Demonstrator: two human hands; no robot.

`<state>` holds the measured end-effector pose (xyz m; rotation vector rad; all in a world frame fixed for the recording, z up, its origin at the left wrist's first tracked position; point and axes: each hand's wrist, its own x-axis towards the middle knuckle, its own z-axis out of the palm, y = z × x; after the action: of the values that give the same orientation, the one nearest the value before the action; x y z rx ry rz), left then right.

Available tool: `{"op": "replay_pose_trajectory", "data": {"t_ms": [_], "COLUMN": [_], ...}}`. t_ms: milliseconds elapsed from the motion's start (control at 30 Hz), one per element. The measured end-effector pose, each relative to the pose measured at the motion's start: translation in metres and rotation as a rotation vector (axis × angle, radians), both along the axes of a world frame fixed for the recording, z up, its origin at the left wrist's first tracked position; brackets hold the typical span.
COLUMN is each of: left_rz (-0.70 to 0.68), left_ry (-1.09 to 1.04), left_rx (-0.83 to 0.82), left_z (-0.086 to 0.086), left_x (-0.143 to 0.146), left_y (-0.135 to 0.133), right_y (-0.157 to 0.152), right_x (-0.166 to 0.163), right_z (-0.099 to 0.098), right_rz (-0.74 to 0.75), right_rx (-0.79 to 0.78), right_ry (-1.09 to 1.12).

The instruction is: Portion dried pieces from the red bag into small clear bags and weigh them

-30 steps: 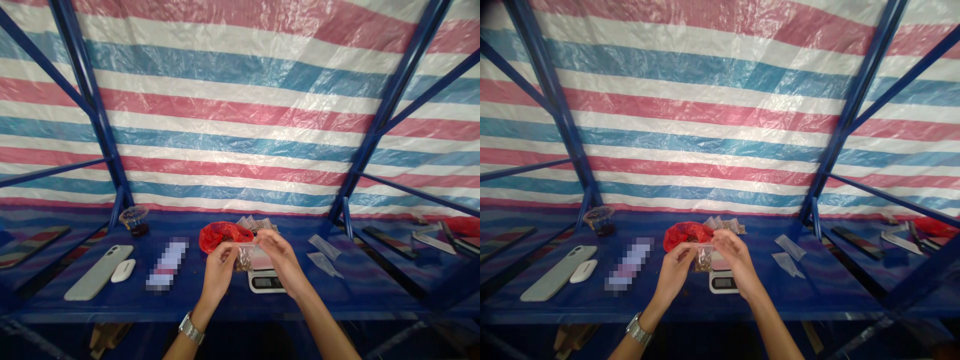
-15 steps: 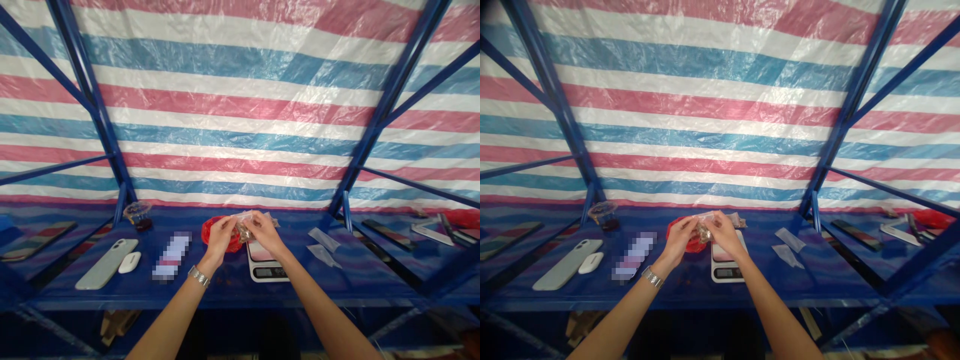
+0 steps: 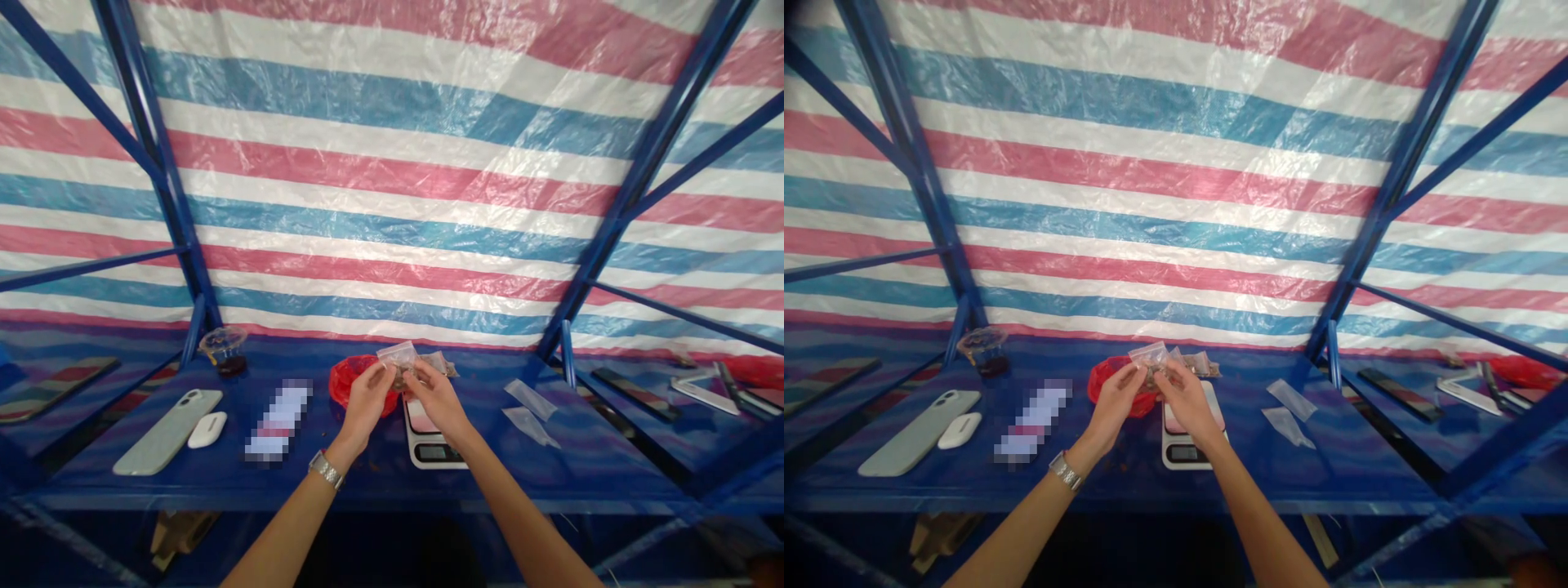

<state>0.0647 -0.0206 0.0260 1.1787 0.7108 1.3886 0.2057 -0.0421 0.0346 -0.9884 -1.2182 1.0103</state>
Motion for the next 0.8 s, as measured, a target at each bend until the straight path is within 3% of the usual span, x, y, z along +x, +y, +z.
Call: {"op": "replay_pose_trajectory", "data": {"t_ms": [100,367,600,800], "left_rz": [0.012,0.078,0.103,-0.022], "left_ry": [0.123,0.203,0.481,0.208], "left_rx": [0.103,0.162,0.372,0.072], "left_z": [-0.003,-0.005,-0.012,-0.014], "left_x": [0.0,0.003,-0.012,-0.018], "left_y": [0.001,0.003,0.005,0.017], "right_y": [-0.002,-0.001,0.003,0.02], "right_x": [0.002,0.002,0.005,0.002], "right_z": [-0.007,-0.017,-0.021,-0.02], "right_rz": [-0.024,-0.024,-0.113,-0.11], "right_rx": [0.048,0.043,0.094,0.001], "right_ry": [-0.012,-0.14,-0.176,-0.105]}}
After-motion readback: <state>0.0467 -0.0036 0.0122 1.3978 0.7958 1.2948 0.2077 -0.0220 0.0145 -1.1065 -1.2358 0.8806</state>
